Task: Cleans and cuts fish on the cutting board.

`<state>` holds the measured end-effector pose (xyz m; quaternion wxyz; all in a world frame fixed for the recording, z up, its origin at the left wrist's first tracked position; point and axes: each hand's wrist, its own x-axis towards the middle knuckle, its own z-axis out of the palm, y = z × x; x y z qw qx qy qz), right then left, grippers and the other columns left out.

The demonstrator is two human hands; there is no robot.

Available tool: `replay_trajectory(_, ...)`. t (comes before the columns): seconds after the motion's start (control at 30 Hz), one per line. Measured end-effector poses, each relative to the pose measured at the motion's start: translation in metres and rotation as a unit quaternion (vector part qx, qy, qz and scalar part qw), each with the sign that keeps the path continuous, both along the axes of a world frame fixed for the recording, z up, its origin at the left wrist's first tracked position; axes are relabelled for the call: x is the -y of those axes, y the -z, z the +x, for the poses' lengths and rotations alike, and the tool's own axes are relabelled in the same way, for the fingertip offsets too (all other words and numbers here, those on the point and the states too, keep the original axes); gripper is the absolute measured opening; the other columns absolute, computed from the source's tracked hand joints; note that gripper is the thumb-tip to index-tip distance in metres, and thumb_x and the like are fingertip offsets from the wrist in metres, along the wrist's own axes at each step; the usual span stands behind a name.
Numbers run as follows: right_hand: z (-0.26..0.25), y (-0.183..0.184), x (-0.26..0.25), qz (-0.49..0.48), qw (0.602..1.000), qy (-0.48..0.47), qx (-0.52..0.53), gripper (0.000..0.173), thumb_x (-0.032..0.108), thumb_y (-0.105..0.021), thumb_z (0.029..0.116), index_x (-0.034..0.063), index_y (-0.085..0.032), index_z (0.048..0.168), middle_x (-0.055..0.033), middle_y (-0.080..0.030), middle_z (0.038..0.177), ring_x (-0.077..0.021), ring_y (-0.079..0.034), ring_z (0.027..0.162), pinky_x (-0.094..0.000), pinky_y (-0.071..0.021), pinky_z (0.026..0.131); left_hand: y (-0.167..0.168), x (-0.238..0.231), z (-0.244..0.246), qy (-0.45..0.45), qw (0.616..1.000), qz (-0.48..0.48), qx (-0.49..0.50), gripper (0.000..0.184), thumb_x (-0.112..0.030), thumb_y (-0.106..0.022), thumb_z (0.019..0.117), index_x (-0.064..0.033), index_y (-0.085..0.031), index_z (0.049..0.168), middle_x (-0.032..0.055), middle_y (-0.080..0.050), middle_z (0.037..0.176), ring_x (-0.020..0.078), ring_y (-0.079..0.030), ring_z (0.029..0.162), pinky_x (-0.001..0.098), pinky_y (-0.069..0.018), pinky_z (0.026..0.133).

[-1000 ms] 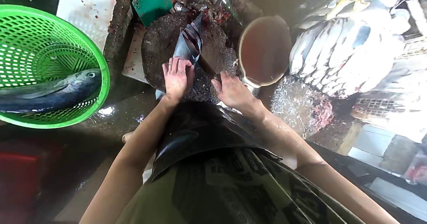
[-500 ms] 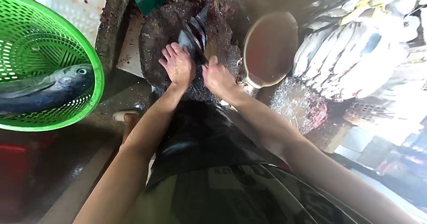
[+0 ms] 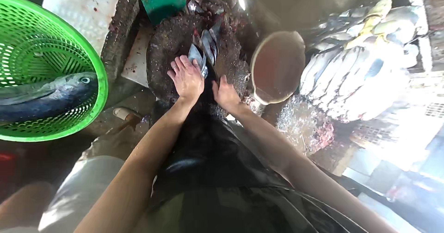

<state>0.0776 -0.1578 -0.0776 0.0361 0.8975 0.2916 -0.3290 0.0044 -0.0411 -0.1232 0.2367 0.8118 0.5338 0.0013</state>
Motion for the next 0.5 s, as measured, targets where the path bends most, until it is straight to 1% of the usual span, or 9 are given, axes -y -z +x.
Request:
replay_trajectory(0.1, -0.006, -0.031, 0.005, -0.004, 0.999, -0.014, -0.028, 0.055, 0.052, -0.033, 0.1092, 0.0059, -0.048, 0.135, -0.0178, -0.070, 0.095, -0.0374, -0.074, 0.089, -0.0551, -0.0609, 0.075, -0.004, 0.007, -0.011, -0.008, 0.999, -0.029, 0.014, 0.052, -0.044, -0.029, 0.1084, -0.0052, -0.052, 0.135, 0.0206, -0.054, 0.142, 0.0403, -0.048, 0.137, 0.0636, -0.0411, 0.105)
replay_trajectory(0.2, -0.004, -0.072, 0.020, 0.054, 0.998, -0.003, -0.013, 0.058, 0.056, -0.038, 0.1078, 0.0052, -0.055, 0.129, -0.0161, -0.070, 0.089, -0.0352, -0.073, 0.084, -0.0543, -0.0605, 0.073, -0.017, -0.001, -0.022, 0.008, 0.994, -0.003, 0.110, 0.050, -0.045, -0.047, 0.1033, -0.0095, -0.055, 0.137, 0.0219, -0.055, 0.136, 0.0429, -0.050, 0.130, 0.0613, -0.0445, 0.100)
replay_trajectory(0.23, -0.005, -0.082, 0.030, 0.086, 0.996, 0.006, -0.004, 0.057, 0.056, -0.039, 0.1076, 0.0054, -0.056, 0.128, -0.0155, -0.069, 0.085, -0.0343, -0.073, 0.080, -0.0543, -0.0601, 0.069, -0.024, -0.006, -0.023, 0.037, 0.992, 0.009, 0.124, 0.052, -0.048, -0.053, 0.1005, -0.0097, -0.057, 0.135, 0.0220, -0.057, 0.134, 0.0433, -0.051, 0.128, 0.0623, -0.0448, 0.099)
replay_trajectory(0.27, -0.007, -0.088, 0.043, 0.121, 0.993, 0.014, 0.010, 0.056, 0.055, -0.040, 0.1074, 0.0055, -0.057, 0.126, -0.0149, -0.067, 0.080, -0.0334, -0.071, 0.071, -0.0542, -0.0590, 0.062, -0.031, -0.008, -0.023, 0.071, 0.991, 0.010, 0.115, 0.055, -0.050, -0.059, 0.0967, -0.0082, -0.059, 0.133, 0.0229, -0.058, 0.134, 0.0448, -0.051, 0.128, 0.0648, -0.0440, 0.098)
replay_trajectory(0.3, -0.010, -0.092, 0.055, 0.139, 0.990, 0.022, 0.018, 0.053, 0.055, -0.041, 0.1073, 0.0063, -0.057, 0.124, -0.0134, -0.066, 0.076, -0.0316, -0.069, 0.066, -0.0533, -0.0576, 0.057, -0.035, -0.007, -0.022, 0.105, 0.991, 0.007, 0.088, 0.057, -0.050, -0.063, 0.0941, -0.0075, -0.061, 0.132, 0.0223, -0.059, 0.134, 0.0449, -0.051, 0.130, 0.0663, -0.0432, 0.099)
replay_trajectory(0.33, -0.010, -0.096, 0.062, 0.145, 0.989, 0.026, 0.022, 0.050, 0.053, -0.042, 0.1076, 0.0071, -0.057, 0.122, -0.0117, -0.064, 0.074, -0.0297, -0.068, 0.063, -0.0520, -0.0568, 0.055, -0.035, -0.007, -0.020, 0.130, 0.989, 0.013, 0.064, 0.053, -0.047, -0.063, 0.0938, -0.0083, -0.063, 0.130, 0.0199, -0.061, 0.133, 0.0429, -0.053, 0.130, 0.0655, -0.0432, 0.099)
replay_trajectory(0.37, -0.009, -0.100, 0.063, 0.142, 0.989, 0.026, 0.023, 0.048, 0.051, -0.041, 0.1082, 0.0072, -0.057, 0.120, -0.0109, -0.064, 0.073, -0.0289, -0.068, 0.063, -0.0514, -0.0567, 0.056, -0.032, -0.011, -0.017, 0.144, 0.988, 0.030, 0.052, 0.046, -0.042, -0.061, 0.0943, -0.0094, -0.065, 0.127, 0.0167, -0.065, 0.130, 0.0395, -0.056, 0.128, 0.0632, -0.0440, 0.098)
replay_trajectory(0.4, -0.008, -0.105, 0.062, 0.126, 0.992, 0.023, 0.021, 0.047, 0.050, -0.041, 0.1086, 0.0072, -0.057, 0.119, -0.0112, -0.064, 0.074, -0.0295, -0.068, 0.065, -0.0518, -0.0570, 0.058, -0.029, -0.015, -0.015, 0.151, 0.986, 0.045, 0.061, 0.039, -0.038, -0.058, 0.0950, -0.0096, -0.068, 0.120, 0.0143, -0.069, 0.125, 0.0362, -0.060, 0.124, 0.0607, -0.0449, 0.098)
replay_trajectory(0.5, -0.011, -0.116, 0.057, 0.055, 0.998, -0.001, -0.010, 0.050, 0.051, -0.039, 0.1086, 0.0062, -0.056, 0.123, -0.0143, -0.066, 0.080, -0.0330, -0.071, 0.074, -0.0543, -0.0586, 0.065, -0.027, -0.014, -0.030, 0.152, 0.967, 0.061, 0.193, 0.025, -0.030, -0.059, 0.0968, -0.0088, -0.072, 0.099, 0.0119, -0.073, 0.106, 0.0306, -0.068, 0.107, 0.0525, -0.0510, 0.093)
